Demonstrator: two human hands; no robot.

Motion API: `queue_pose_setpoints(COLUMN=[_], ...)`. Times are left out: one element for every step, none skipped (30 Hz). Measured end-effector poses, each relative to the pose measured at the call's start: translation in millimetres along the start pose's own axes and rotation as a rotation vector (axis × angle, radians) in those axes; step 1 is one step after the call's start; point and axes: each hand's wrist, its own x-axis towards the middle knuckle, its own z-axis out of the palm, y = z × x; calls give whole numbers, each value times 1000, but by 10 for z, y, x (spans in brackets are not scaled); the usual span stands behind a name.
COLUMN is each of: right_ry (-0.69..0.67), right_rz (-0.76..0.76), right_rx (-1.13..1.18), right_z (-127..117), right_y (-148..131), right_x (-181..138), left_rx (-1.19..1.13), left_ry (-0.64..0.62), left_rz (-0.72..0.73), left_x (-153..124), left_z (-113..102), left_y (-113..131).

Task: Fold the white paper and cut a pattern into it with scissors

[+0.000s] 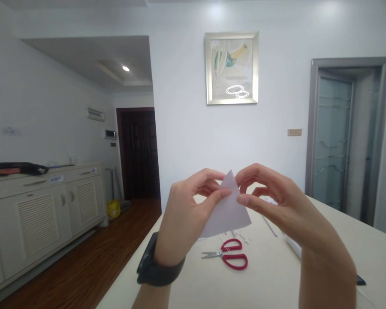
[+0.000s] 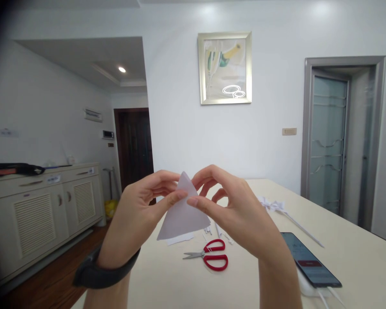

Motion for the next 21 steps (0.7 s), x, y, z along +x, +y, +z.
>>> queue_pose_setpoints(right_ry=[-1,-5,-6,0,9,22,31,40,52,68,94,126,159,187,207,215,207,185,157,129,106], right_rz=[-5,-8,-11,-15,-15,-17,-19,-24,-30,-35,-39,-37,-29,-20,-11,-5,-2,1,2,7,14], right_rx=[9,17,26,38,51,65,77,87,97,109,125,143,161,177,190,199,201,193,177,155,133], right_z=[20,40,60,80,99,116,129,139,144,144,140,133,123,112,102,93,88,87,90,97,106], right_y=[-7,-13,-19,-24,-28,-30,-31,-30,-28,-25,-20,-15,-9,-4,0,2,3,1,-1,-5,-9], right_x=[1,2,4,5,8,11,14,18,22,26,29,32,33,33,30,26,22,18,16,16,18], left_rx=[34,57,64,64,62,62,67,76,84,93,102,111,116,119,117,113,108,103,101,98,95], left_ry=[12,16,4,-12,-27,-34,-34,-30,-32,-37,-45,-48,-44,-34,-20,-8,-2,-2,-8,-16,-23], left_rz=[12,21,31,41,50,59,66,69,70,68,67,67,67,68,67,64,60,54,50,47,47], left_x=[-14,-28,-42,-54,-65,-73,-78,-78,-76,-70,-62,-54,-46,-40,-35,-32,-29,-28,-26,-24,-22], left_z=[6,11,17,22,25,27,26,23,18,12,4,-4,-11,-17,-20,-22,-21,-20,-19,-18,-19], left_y=[29,56,79,99,114,125,131,134,135,132,128,121,113,103,93,82,73,65,59,56,55])
